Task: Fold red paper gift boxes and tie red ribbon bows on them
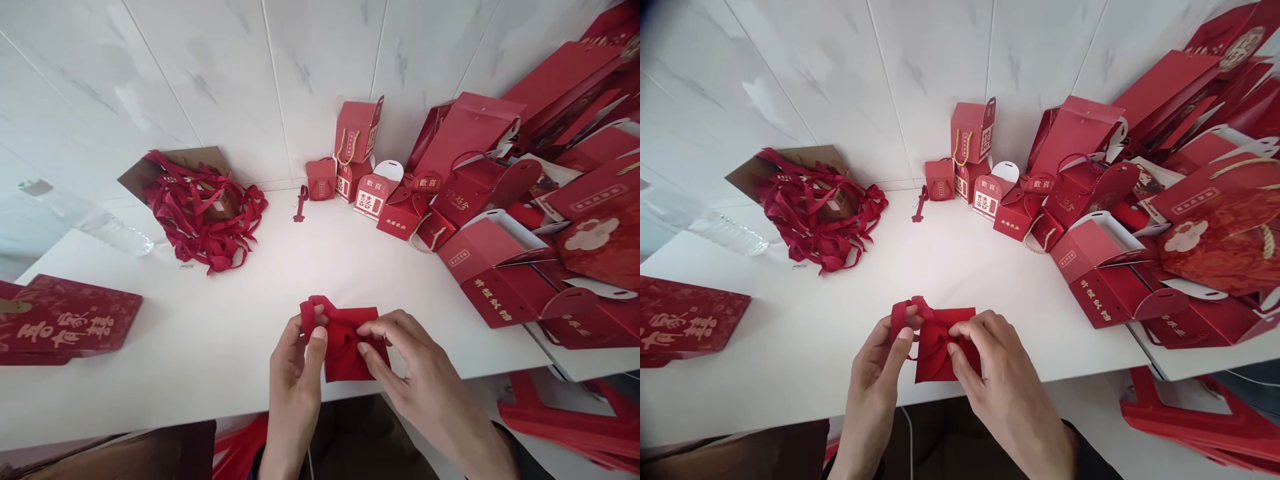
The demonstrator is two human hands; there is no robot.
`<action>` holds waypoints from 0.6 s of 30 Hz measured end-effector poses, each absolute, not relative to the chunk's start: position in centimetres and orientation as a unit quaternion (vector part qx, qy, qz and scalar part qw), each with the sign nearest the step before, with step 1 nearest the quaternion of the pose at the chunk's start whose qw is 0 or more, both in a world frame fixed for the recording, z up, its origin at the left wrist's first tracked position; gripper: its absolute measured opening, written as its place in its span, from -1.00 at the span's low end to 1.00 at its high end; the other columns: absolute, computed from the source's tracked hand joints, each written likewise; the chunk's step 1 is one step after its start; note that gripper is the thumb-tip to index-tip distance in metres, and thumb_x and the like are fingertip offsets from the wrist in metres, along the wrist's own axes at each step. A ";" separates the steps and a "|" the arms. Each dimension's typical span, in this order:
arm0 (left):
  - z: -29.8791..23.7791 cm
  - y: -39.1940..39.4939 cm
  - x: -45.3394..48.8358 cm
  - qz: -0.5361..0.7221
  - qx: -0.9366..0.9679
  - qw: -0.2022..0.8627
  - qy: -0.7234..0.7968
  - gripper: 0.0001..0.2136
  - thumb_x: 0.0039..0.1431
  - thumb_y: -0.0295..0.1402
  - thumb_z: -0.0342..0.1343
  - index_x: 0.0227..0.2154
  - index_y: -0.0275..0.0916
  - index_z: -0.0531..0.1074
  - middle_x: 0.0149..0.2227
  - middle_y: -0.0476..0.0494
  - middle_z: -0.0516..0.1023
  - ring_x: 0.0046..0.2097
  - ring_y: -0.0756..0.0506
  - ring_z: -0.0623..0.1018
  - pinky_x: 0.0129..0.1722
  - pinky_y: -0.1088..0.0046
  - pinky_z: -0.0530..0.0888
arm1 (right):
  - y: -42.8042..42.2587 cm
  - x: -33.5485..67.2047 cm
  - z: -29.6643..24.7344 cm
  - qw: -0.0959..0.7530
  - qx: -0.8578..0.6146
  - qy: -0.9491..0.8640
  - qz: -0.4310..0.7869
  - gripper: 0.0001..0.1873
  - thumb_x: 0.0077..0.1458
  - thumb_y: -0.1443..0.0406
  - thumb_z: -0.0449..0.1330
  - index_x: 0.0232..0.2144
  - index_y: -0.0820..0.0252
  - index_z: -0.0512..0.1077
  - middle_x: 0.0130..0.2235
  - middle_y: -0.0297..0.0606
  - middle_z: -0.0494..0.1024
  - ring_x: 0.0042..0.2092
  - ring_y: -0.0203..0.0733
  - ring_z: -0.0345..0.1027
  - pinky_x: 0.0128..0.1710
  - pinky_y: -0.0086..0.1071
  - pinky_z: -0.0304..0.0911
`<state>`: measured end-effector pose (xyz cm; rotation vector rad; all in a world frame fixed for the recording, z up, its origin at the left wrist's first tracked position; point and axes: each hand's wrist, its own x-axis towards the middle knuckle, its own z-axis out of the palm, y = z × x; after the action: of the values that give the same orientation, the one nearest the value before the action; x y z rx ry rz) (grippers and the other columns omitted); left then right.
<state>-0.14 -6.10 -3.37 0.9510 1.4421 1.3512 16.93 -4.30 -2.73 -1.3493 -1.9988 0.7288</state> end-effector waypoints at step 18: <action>-3.8 -6.4 1.3 0.573 0.328 0.427 0.617 -0.69 0.36 -0.06 0.07 -0.20 -0.18 0.56 -0.09 -0.15 0.63 0.00 -0.16 0.56 -0.03 0.36 0.50 | -4.2 16.8 -3.6 0.274 -0.522 -0.775 0.229 -0.91 0.39 0.36 0.06 -0.20 0.07 0.31 -0.21 -0.25 0.40 -0.17 -0.03 0.34 -0.20 -0.13 0.34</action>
<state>1.28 -6.40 -3.81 0.8204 1.5424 1.4321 16.77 -4.18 -3.60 -1.4031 -2.0836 0.6149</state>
